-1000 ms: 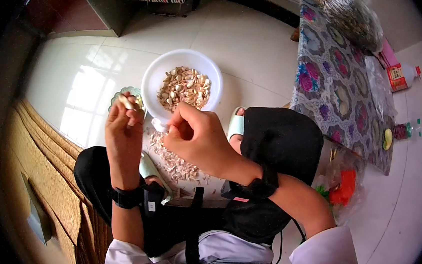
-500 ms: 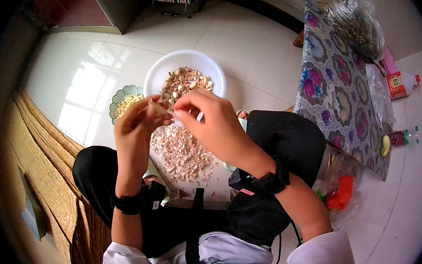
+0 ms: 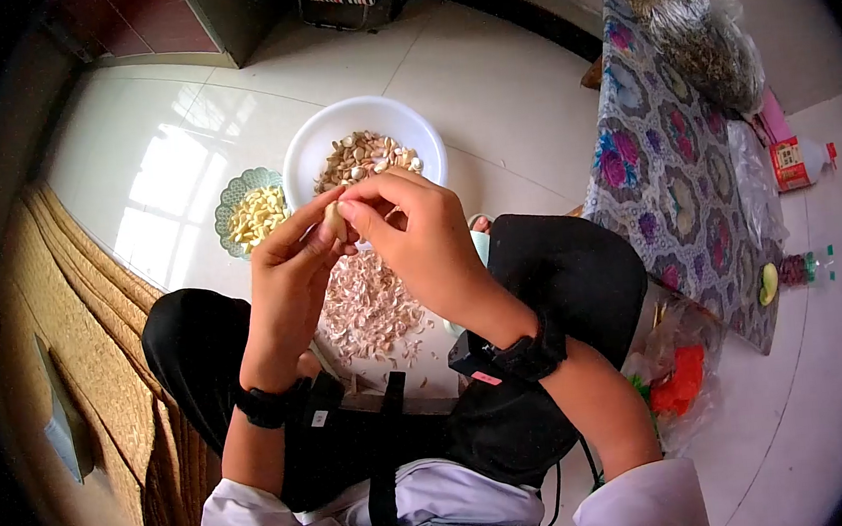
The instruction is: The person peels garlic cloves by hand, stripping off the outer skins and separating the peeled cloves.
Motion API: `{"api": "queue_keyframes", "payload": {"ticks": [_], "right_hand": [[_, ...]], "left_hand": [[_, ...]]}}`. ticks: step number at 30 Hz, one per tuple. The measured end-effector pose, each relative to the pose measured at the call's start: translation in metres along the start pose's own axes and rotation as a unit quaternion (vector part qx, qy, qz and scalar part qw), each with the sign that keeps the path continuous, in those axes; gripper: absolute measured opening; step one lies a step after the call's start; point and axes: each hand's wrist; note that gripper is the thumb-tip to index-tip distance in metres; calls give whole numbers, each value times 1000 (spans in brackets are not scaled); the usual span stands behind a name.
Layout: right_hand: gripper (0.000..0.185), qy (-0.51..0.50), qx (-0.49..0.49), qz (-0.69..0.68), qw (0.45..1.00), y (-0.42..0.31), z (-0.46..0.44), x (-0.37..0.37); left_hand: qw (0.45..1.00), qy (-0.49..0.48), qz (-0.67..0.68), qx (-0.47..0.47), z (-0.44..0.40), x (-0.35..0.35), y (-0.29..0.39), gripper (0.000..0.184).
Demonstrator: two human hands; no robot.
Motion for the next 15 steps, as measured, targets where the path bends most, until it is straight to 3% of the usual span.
{"api": "queue_keyframes", "payload": {"ticks": [9, 15], "right_hand": [[7, -9, 19, -27, 999, -2, 2, -2], [4, 5, 63, -96, 993, -4, 6, 0]], "left_hand": [[997, -15, -65, 37, -1, -1, -3, 26], [999, -15, 34, -1, 2, 3, -1, 24]]}}
Point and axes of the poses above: each hand's wrist, its own z-axis away from the middle knuckle, its own x-axis out of the palm, y = z × x
